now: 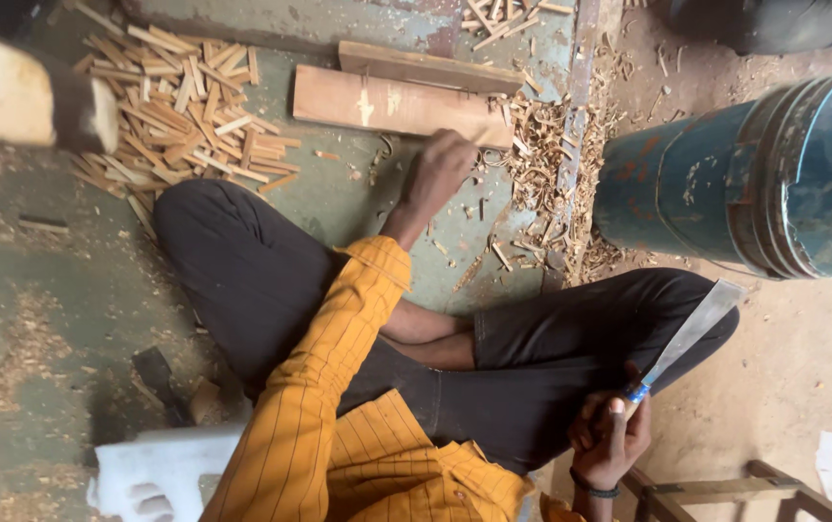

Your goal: The person sits on the floor and uses a hand chisel to shave thin strips from a small rectangular wooden block. They repeatedly draw the chisel along the block's surface, producing wood shavings that accumulate on the floor.

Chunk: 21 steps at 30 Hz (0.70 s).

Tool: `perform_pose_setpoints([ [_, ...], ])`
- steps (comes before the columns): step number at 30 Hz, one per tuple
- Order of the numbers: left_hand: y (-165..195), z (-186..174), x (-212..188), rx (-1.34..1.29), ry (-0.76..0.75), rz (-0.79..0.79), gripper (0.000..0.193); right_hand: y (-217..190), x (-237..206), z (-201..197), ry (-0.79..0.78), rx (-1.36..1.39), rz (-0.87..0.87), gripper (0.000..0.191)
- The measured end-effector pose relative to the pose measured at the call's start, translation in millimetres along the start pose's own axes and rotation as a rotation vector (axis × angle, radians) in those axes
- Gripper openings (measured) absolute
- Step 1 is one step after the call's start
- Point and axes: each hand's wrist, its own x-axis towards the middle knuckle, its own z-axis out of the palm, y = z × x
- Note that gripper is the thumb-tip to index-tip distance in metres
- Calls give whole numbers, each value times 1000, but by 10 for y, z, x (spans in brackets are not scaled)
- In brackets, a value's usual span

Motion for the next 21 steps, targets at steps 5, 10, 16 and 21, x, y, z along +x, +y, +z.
perform_pose_setpoints([
  [5,-94,49,-32,-22,286,-332,6,6,-32,2,39,-38,-9,56],
  [10,-458,-101,20,113,336,-297,9,-33,-4,120,39,-35,-24,53],
  [16,-313,-368,91,70,305,-296,25,-260,-36,453,0,-267,-73,48],
  [21,345,-441,28,-388,306,-268,25,-68,237,1022,-171,-210,302,59],
])
